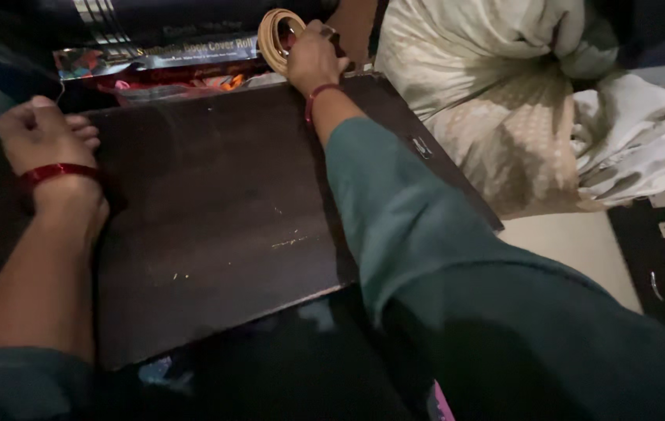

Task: The person sorts through a pile of clothes and miscellaneous items on a bed, picking up and placing items into a wooden chest. The person handles various garments, a water bottle, a belt, and a small box, moving them from the bed into the chest.

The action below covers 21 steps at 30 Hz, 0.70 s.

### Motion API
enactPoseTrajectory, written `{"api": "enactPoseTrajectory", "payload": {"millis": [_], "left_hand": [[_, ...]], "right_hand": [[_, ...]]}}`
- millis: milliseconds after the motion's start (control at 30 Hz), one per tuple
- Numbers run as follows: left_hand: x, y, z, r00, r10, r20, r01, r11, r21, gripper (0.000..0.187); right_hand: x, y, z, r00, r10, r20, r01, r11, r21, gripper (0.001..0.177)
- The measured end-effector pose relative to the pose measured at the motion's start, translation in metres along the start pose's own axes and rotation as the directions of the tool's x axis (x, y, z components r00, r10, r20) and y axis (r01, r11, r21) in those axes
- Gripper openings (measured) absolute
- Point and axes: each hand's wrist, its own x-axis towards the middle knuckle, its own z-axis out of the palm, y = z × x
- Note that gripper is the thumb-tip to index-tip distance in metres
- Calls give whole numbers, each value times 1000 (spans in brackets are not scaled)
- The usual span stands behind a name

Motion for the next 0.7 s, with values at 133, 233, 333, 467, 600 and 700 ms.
{"api": "enactPoseTrajectory", "payload": {"millis": [133, 233, 333, 467, 600, 700], "left_hand": [[10, -12, 6, 995, 99, -14, -99, 995, 0, 30], [15, -6, 13, 998, 58, -10, -58, 998, -39, 29], [15, 1, 9, 997, -60, -56, 54, 994, -93, 29], [13, 13, 7, 991, -124, -50, 121, 991, -65, 28], [9, 19, 9, 979, -201, -43, 191, 965, -181, 27], [6, 31, 4, 959, -278, -47, 265, 945, -193, 28]], "right_hand": [[-2, -7, -7, 993, 58, 103, -49, 995, -87, 58], [-9, -20, -20, 981, 73, 182, -28, 970, -241, 74], [-24, -37, -32, 952, 102, 288, -4, 947, -322, 75], [-37, -46, -50, 931, 121, 344, 4, 940, -341, 70], [-45, -49, -62, 912, 186, 365, -57, 941, -335, 101], [-56, -51, -70, 919, 199, 340, -114, 960, -255, 110]]}}
